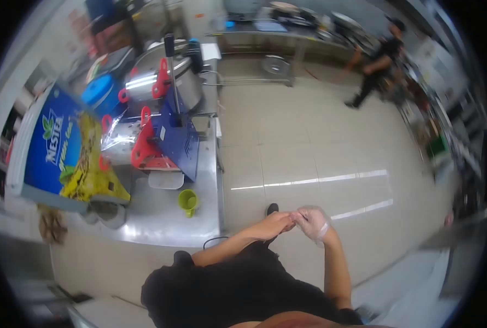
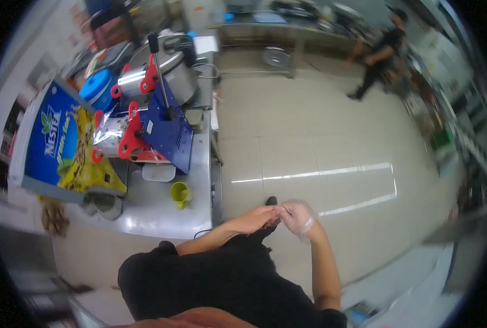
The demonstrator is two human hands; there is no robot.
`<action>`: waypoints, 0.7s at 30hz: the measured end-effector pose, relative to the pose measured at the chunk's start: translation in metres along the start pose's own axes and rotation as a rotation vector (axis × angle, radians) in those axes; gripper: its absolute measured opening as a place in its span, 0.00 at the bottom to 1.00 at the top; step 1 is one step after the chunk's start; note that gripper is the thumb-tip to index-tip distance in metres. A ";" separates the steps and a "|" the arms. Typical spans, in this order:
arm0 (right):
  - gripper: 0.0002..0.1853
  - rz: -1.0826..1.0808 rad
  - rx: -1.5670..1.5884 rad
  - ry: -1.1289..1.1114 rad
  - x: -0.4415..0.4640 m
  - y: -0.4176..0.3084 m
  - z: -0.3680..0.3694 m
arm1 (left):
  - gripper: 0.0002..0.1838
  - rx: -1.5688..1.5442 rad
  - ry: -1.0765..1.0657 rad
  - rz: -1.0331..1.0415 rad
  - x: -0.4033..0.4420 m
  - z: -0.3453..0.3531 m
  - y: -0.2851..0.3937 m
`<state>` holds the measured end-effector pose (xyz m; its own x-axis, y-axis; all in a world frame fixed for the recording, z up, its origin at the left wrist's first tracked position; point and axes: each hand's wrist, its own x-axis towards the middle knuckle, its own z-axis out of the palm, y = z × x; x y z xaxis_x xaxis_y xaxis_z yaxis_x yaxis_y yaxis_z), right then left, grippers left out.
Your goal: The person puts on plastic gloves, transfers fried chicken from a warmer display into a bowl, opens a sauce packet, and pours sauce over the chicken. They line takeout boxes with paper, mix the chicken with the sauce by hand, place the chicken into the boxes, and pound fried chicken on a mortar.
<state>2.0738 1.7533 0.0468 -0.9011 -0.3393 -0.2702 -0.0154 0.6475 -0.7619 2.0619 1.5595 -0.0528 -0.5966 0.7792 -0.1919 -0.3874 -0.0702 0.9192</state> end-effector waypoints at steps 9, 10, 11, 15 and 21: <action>0.21 0.068 0.481 -0.022 0.251 0.159 -0.194 | 0.17 -0.075 0.287 0.070 0.288 -0.118 0.081; 0.20 0.108 0.603 -0.088 0.281 0.177 -0.214 | 0.17 -0.114 0.333 0.072 0.309 -0.130 0.095; 0.20 0.133 0.610 -0.065 0.311 0.185 -0.238 | 0.17 -0.159 0.362 0.066 0.329 -0.146 0.105; 0.18 0.243 0.426 0.022 0.468 0.226 -0.328 | 0.17 -0.235 0.555 0.093 0.404 -0.225 0.141; 0.21 0.257 0.312 0.079 0.787 0.358 -0.447 | 0.18 -0.228 0.896 0.141 0.539 -0.360 0.178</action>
<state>1.1658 2.0234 -0.1757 -0.8894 -0.1321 -0.4377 0.3355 0.4617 -0.8211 1.4188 1.7432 -0.1166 -0.9310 -0.0095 -0.3648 -0.3425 -0.3220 0.8826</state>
